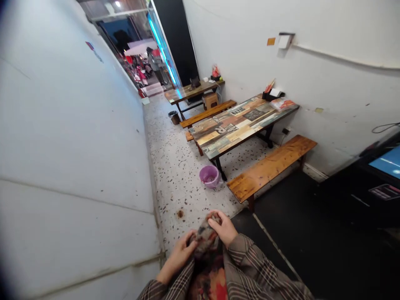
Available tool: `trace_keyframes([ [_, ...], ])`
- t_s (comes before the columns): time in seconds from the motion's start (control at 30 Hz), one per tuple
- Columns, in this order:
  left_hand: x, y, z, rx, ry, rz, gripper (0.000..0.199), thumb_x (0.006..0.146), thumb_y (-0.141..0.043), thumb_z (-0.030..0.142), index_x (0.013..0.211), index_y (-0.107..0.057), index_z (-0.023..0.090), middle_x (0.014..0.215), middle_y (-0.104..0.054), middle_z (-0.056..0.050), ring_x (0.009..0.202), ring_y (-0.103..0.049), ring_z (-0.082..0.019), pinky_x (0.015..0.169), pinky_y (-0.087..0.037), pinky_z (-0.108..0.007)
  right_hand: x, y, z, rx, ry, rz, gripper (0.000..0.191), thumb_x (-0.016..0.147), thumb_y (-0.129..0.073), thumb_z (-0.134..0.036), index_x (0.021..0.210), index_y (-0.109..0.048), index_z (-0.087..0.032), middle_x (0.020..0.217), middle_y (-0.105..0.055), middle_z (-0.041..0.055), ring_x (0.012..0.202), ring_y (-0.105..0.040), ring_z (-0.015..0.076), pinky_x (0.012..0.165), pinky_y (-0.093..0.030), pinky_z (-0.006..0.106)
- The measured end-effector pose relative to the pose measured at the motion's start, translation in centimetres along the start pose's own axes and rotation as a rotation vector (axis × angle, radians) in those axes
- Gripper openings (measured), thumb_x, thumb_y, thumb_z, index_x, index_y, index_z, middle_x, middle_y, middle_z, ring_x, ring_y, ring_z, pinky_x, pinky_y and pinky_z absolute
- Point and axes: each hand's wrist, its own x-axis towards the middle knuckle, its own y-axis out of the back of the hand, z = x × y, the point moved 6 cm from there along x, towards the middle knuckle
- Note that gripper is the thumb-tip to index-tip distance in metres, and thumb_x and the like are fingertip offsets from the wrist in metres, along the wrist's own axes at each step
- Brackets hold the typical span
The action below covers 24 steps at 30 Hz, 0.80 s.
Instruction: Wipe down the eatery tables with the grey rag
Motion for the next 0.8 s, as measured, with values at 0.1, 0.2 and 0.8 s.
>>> trace_keyframes([
  [0.1,3.6,8.2,0.1,-0.033,0.089,0.214,0.030,0.073,-0.065,0.041,0.092,-0.071,0.019,0.098,-0.074,-0.008,0.100,-0.063,-0.029,0.092,-0.047,-0.037,8.4,-4.6,-1.1,-0.133,0.001,-0.093,0.033,0.081,-0.061,-0.045,0.101,-0.064,-0.020,0.097,-0.069,0.0055,0.092,-0.063,0.0213,0.088,-0.050,0.037],
  [0.2,6.3,15.1,-0.9,-0.129,0.174,0.374,0.041,0.070,-0.069,0.050,0.096,-0.070,0.019,0.103,-0.073,-0.008,0.104,-0.062,-0.030,0.091,-0.048,-0.037,15.2,-9.3,-1.7,-0.273,-0.025,-0.218,0.033,0.084,-0.056,-0.043,0.108,-0.065,-0.022,0.096,-0.071,0.0047,0.090,-0.066,0.0213,0.087,-0.051,0.038],
  [0.8,29.2,41.0,-3.1,-0.134,0.057,0.070,0.039,0.076,-0.063,0.050,0.099,-0.066,0.018,0.104,-0.072,-0.007,0.101,-0.062,-0.026,0.088,-0.047,-0.033,37.6,-23.4,-0.7,-0.453,-0.057,-0.129,0.057,0.081,-0.061,-0.034,0.135,-0.049,-0.021,0.118,-0.066,0.0098,0.080,-0.066,0.0147,0.073,-0.054,0.031],
])
